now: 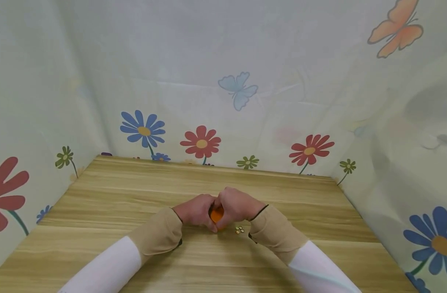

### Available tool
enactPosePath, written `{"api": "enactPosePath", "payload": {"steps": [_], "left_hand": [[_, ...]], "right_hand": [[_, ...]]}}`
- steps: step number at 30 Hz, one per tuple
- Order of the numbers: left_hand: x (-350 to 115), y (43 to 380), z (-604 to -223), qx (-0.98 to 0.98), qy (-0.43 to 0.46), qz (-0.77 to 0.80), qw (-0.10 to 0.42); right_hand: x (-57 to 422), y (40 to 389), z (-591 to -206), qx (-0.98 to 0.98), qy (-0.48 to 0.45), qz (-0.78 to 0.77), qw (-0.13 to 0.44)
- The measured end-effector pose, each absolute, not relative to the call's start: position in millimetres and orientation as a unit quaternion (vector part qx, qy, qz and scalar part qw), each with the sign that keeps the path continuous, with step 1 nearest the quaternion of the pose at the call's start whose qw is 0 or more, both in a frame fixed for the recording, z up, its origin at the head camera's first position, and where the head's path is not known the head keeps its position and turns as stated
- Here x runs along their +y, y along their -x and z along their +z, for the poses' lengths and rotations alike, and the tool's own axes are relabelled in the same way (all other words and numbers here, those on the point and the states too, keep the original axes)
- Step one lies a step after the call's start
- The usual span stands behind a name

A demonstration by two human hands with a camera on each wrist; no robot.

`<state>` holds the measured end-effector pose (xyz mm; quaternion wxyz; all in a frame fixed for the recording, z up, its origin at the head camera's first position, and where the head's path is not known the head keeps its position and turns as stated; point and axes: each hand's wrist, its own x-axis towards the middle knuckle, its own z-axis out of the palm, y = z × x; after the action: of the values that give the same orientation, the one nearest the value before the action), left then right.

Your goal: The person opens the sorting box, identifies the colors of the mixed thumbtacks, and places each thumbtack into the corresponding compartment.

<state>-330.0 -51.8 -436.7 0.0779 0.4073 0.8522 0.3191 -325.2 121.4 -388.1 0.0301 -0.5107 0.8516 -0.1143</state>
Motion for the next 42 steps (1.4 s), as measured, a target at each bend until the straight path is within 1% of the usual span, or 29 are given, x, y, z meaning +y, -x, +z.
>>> {"api": "enactPosePath", "payload": {"steps": [13, 27, 36, 42], "left_hand": [[-51.2, 332.0, -439.3, 0.853, -0.410, 0.316, 0.074], [-52.2, 326.3, -434.0, 0.850, -0.411, 0.320, 0.074], [-53.0, 323.8, -432.8, 0.850, -0.413, 0.322, 0.063], [-53.1, 323.7, -433.7, 0.853, -0.403, 0.325, 0.070]], "right_hand": [[121.7, 325.7, -389.1, 0.850, 0.515, -0.112, 0.024], [120.9, 326.0, -388.7, 0.848, 0.518, -0.111, 0.023], [119.7, 324.7, -387.7, 0.852, 0.511, -0.105, 0.031], [117.3, 322.6, -384.9, 0.862, 0.495, -0.094, 0.049]]}}
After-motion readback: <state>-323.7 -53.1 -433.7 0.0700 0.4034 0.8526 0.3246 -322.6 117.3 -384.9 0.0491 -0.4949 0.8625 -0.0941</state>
